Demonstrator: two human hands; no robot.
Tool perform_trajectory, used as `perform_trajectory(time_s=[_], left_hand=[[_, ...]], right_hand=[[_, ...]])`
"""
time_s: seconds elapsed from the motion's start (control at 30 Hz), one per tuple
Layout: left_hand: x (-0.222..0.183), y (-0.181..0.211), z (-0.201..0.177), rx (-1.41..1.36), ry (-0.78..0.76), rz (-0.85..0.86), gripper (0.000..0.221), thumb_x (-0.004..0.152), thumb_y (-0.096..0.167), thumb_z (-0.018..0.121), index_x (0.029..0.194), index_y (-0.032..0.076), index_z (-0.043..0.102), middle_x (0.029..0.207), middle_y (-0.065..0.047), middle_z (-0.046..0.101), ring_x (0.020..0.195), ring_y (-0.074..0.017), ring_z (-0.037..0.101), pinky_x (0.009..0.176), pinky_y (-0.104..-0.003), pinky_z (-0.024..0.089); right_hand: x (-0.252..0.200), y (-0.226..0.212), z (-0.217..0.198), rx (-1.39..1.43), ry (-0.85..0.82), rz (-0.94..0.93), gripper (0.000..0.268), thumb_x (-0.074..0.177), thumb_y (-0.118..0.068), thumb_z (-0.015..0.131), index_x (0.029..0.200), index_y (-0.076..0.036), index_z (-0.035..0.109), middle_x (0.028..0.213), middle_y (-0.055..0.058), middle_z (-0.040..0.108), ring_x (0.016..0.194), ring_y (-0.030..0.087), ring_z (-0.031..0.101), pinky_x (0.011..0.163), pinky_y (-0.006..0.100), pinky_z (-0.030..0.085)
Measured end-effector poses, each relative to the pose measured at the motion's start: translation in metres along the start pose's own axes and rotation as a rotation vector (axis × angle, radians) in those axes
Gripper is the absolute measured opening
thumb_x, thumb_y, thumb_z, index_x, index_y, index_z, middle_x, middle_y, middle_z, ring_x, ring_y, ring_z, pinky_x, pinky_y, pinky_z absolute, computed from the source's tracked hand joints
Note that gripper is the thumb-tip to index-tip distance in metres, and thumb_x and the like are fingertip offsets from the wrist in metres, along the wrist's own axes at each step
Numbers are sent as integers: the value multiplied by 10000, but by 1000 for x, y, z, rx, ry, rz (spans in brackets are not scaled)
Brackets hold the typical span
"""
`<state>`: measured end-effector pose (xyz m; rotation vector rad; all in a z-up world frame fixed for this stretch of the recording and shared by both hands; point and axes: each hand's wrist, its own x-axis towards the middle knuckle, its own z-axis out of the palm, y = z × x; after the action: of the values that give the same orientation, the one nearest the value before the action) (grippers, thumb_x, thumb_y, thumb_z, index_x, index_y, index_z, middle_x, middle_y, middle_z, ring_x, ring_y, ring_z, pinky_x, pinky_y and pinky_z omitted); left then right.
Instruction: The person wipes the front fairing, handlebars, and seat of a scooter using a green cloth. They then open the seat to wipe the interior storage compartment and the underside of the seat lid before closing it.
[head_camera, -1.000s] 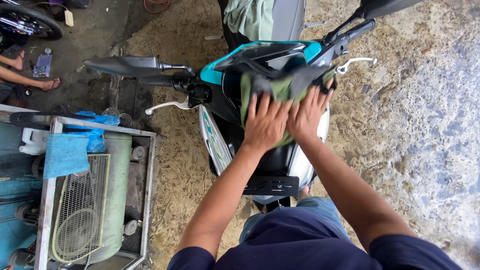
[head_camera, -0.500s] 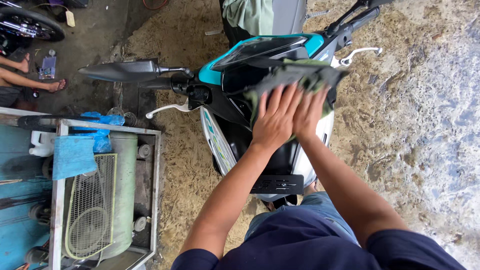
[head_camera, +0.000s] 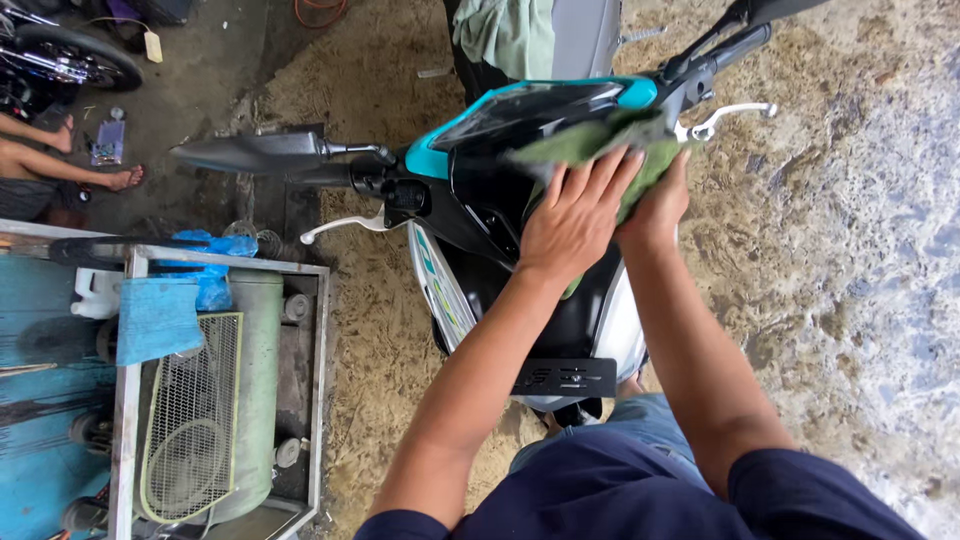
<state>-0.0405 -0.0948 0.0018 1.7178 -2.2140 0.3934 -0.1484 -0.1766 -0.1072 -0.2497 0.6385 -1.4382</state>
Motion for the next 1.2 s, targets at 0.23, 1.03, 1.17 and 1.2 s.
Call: perform_trajectory(time_s=[0.23,1.03,1.17,1.2], left_hand=[[-89,3,-4,36,129,-172,493,1002,233,553,1495,237,559,1610,-29,448,1478,-312,382,1199,-514,267],[-4,-91,-24,-241,293,-694,534,1136,414,356,1524,73,493,1554,-141,530,1436,-355,498,1293,-527,293],[-40,-74,-4,-144,408,-648,702,1114,473,437,1567,-41,288,1611,-284,374,1566,-438,306,1325,-577,191],[-60,-59,7,-154,387,-648,721,1116,441,412,1573,-87,232,1618,-342,313,1566,-483,237,1308,-597,142]], right_hand=[[-84,21,12,-191,-42,203,581,1012,-546,473,1417,-130,502,1356,75,622,1225,231,626,1069,404,505],[-61,-36,212,-1984,-835,-438,560,1116,-444,444,1429,10,538,1524,196,513,1465,413,413,1306,518,246],[-82,-23,191,-1814,-885,-1377,584,1043,-328,643,1558,-79,524,1576,117,531,1496,336,413,1263,523,261],[-89,-21,170,-1761,-974,-1327,624,956,-343,650,1527,-114,544,1541,90,562,1464,336,443,1235,534,270]])
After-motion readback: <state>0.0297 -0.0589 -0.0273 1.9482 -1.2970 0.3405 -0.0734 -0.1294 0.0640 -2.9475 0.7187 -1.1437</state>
